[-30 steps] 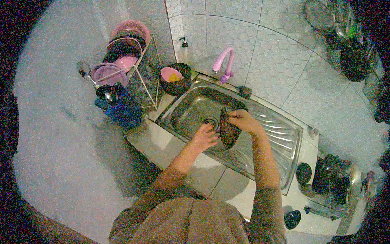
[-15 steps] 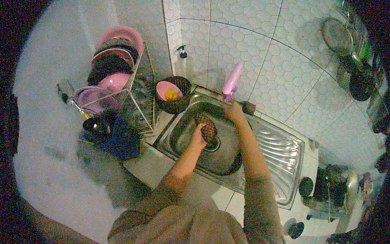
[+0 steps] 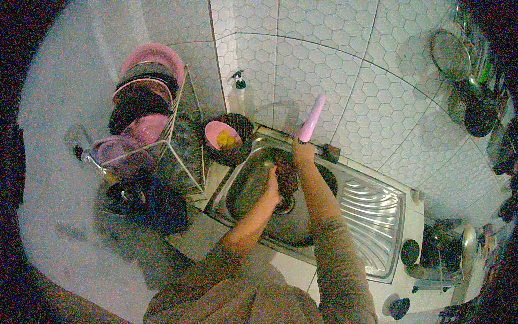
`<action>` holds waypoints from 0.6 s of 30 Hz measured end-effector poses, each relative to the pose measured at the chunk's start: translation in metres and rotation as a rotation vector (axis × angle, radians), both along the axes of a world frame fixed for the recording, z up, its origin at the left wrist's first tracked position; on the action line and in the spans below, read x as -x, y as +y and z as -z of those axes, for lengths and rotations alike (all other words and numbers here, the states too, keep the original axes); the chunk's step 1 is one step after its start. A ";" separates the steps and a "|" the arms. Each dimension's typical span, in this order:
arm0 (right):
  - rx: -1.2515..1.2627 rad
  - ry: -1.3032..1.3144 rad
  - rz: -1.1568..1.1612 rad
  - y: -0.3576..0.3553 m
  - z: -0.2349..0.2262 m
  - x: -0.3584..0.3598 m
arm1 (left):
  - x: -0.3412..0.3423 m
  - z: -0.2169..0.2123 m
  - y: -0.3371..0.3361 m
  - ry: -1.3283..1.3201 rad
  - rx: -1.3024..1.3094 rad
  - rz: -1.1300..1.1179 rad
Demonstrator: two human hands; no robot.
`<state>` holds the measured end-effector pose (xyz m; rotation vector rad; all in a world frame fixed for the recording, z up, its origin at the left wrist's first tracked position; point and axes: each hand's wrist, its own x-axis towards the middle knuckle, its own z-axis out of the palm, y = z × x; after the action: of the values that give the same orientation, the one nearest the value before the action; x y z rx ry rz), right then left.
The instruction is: The person scoops rice into containers by hand, adds fried toppings using a slotted spoon, places the containers on a shelf, and kemudian washes a cloth in a sink.
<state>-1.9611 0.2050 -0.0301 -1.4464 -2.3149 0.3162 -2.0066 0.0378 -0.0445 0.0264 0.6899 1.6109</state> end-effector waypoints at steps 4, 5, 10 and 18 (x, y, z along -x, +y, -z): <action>0.050 -0.128 -0.230 0.007 -0.014 -0.004 | 0.004 0.034 0.010 -0.041 -0.208 0.037; 0.097 -0.141 -0.245 -0.007 -0.029 -0.010 | -0.002 0.020 0.006 -0.020 -0.154 0.001; 0.349 0.242 -0.200 -0.079 -0.052 -0.050 | -0.013 0.006 0.008 -0.073 -0.127 -0.050; 1.062 0.690 -0.207 -0.140 -0.032 -0.073 | -0.011 0.029 -0.013 -0.002 0.059 -0.009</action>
<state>-1.8879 0.0653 0.0016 -1.1291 -1.6971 1.9601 -1.9953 0.0251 -0.0739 -0.0221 0.7365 1.5981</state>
